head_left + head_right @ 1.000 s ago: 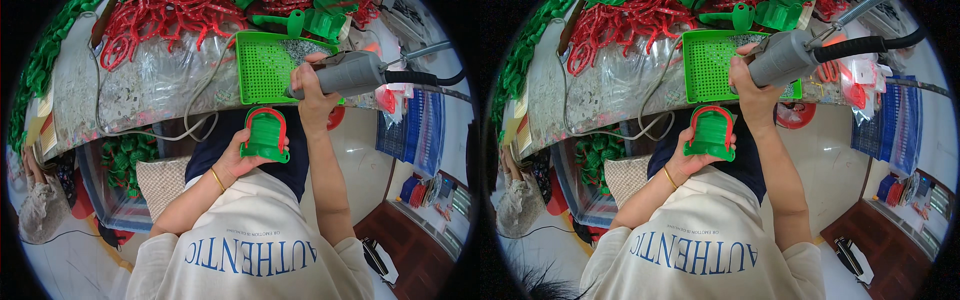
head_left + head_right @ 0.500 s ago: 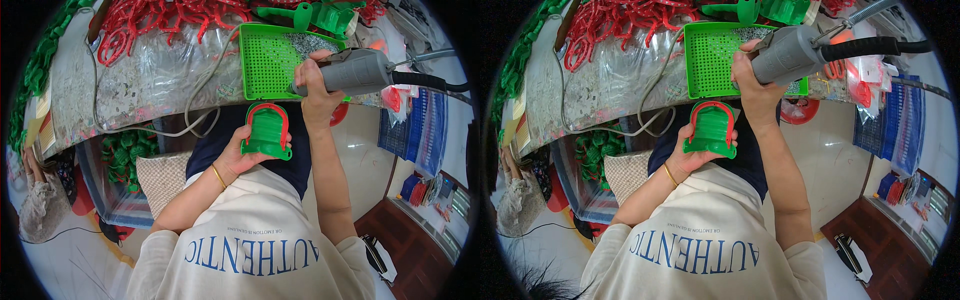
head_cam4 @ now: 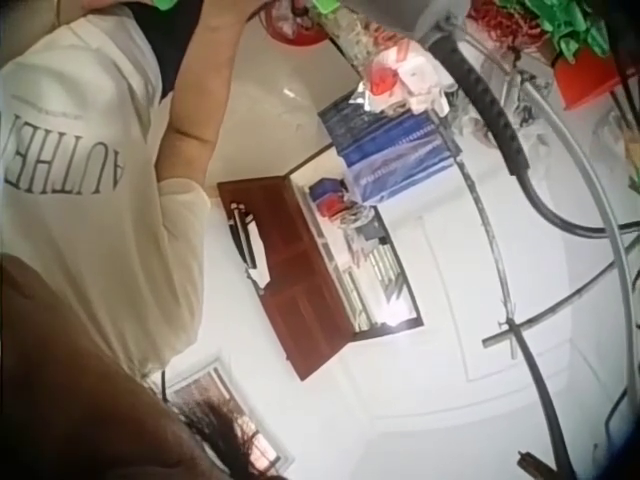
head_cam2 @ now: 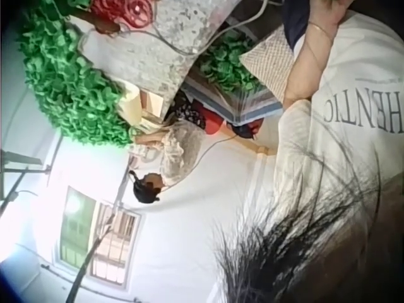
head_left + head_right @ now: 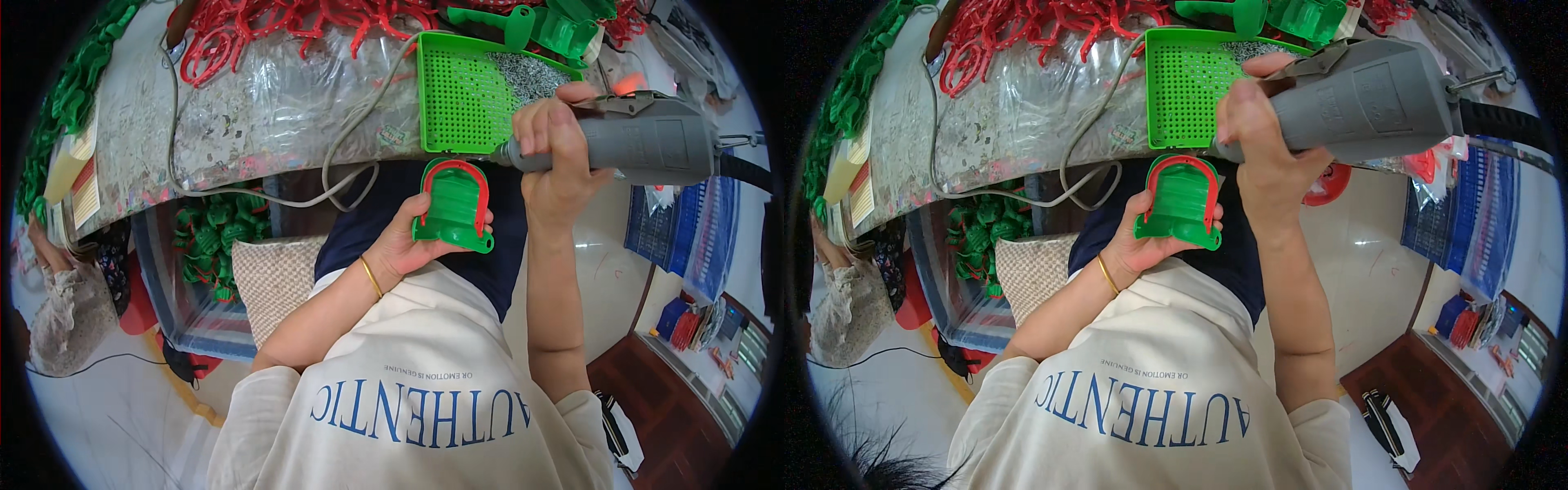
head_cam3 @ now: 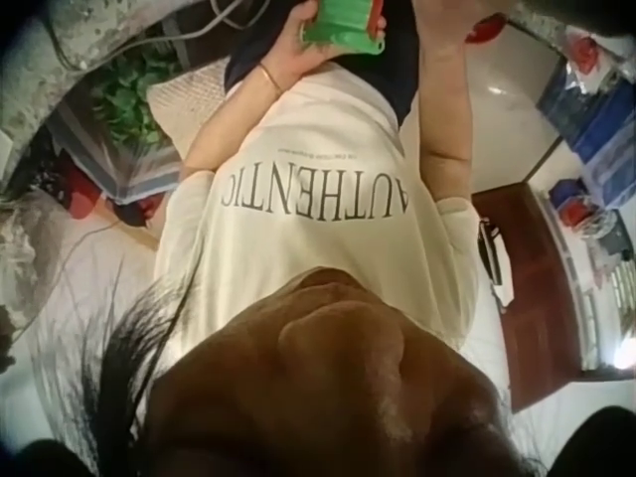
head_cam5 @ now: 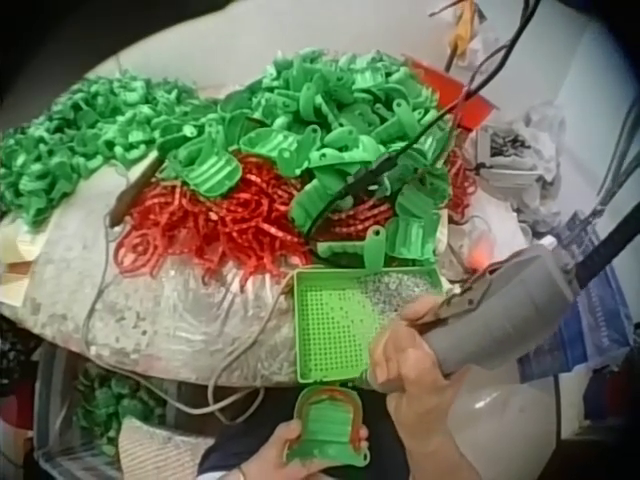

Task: Assembling red and green plastic components using a handheld heat tool at a workbench.

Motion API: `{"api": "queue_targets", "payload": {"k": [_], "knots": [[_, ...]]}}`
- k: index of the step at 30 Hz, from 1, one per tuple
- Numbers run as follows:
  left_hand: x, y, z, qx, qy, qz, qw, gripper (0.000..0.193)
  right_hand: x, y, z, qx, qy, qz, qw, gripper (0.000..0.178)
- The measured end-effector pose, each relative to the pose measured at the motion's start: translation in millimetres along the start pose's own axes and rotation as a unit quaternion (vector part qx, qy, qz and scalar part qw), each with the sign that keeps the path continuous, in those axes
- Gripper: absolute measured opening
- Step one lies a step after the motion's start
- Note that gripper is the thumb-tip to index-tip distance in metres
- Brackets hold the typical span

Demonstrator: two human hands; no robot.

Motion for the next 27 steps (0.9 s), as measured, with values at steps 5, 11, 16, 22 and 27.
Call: {"api": "queue_targets", "payload": {"k": [5, 11, 16, 22, 27], "knots": [[4.2, -0.2, 1.9, -0.002, 0.001, -0.009, 1.0, 0.075, 9.7, 1.5, 11.7, 0.034, -0.009, -0.014, 0.999, 0.02], [7.4, 0.1, 3.5, 0.0, -0.004, -0.01, 1.0, 0.077, 11.0, 1.4, 10.9, 0.039, 0.003, -0.011, 0.999, 0.022], [8.8, 0.1, 2.8, 0.009, -0.019, -0.013, 1.0, 0.078, 10.6, 4.9, 12.2, 0.041, 0.0, -0.012, 0.999, 0.021], [15.5, -1.6, 5.8, 0.014, 0.017, -0.048, 0.999, 0.086, 11.1, 6.8, 14.9, 0.036, -0.004, -0.001, 0.999, 0.019], [15.5, -1.8, 7.8, 0.009, -0.015, -0.057, 0.998, 0.086, 18.9, -2.4, 15.7, 0.03, -0.028, -0.014, 0.999, 0.015]]}}
Point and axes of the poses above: each hand's wrist, its own z-axis away from the middle knuckle, its own x-axis out of the palm, y = z × x, the point moved 8 cm from there along -z, towards the middle knuckle, and after that the axes turned 3 degrees about -z, right-handed, at the moved point
